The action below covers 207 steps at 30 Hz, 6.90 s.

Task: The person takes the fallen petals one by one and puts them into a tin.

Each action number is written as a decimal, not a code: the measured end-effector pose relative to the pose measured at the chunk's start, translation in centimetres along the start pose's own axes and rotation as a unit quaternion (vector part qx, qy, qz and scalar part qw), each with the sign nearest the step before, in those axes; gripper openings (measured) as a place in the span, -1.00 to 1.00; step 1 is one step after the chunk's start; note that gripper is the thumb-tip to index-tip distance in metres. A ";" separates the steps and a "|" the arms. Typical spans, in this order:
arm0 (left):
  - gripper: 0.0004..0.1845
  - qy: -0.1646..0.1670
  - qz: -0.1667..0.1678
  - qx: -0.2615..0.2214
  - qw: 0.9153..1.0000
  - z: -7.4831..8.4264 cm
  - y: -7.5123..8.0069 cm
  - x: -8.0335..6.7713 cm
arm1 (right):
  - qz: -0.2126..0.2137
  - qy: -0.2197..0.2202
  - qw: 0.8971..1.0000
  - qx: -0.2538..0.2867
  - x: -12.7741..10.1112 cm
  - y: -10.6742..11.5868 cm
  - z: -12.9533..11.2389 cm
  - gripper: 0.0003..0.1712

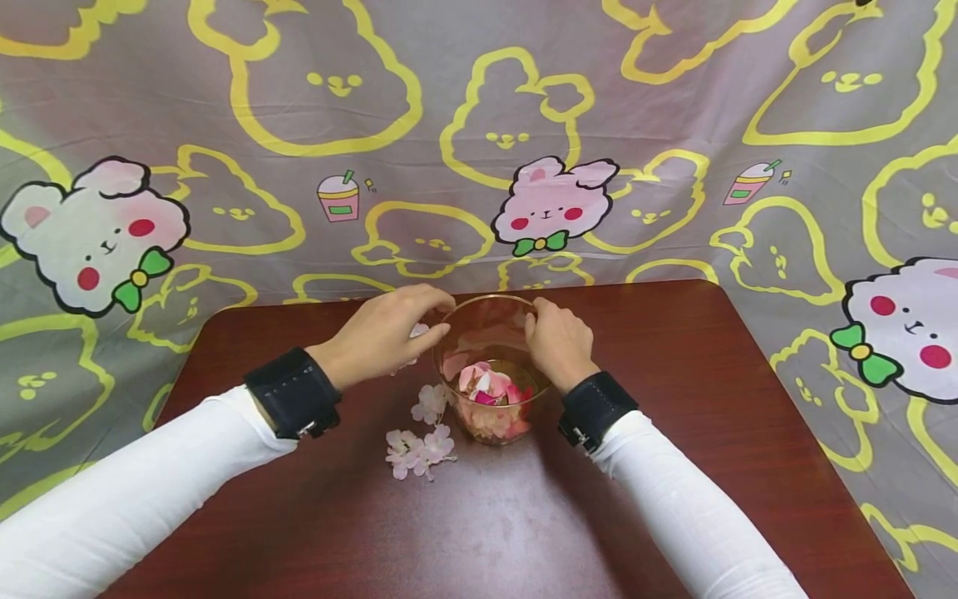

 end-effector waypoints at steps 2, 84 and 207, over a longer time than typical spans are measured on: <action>-0.68 0.010 0.002 0.009 1.000 -0.8 0.0 0.0 | 0.001 0.000 1.000 0.000 0.0 0.0 0.0 -0.75; -0.87 0.141 -0.076 0.101 0.982 -18.7 -10.9 -5.7 | 0.010 0.000 1.000 0.007 -0.3 -0.1 0.0 -0.72; -0.62 0.015 -0.002 -0.012 1.000 -1.5 -1.7 0.5 | 0.018 0.001 1.000 0.003 -0.1 0.0 0.0 -0.76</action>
Point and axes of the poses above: each hand's wrist, its own x-axis towards the middle knuckle, its own y-axis out of the back of the hand, z = x × y, the point moved 10 cm from there along x, towards the middle knuckle, and after that the axes turned 12 degrees about y, right-handed, at the moved point
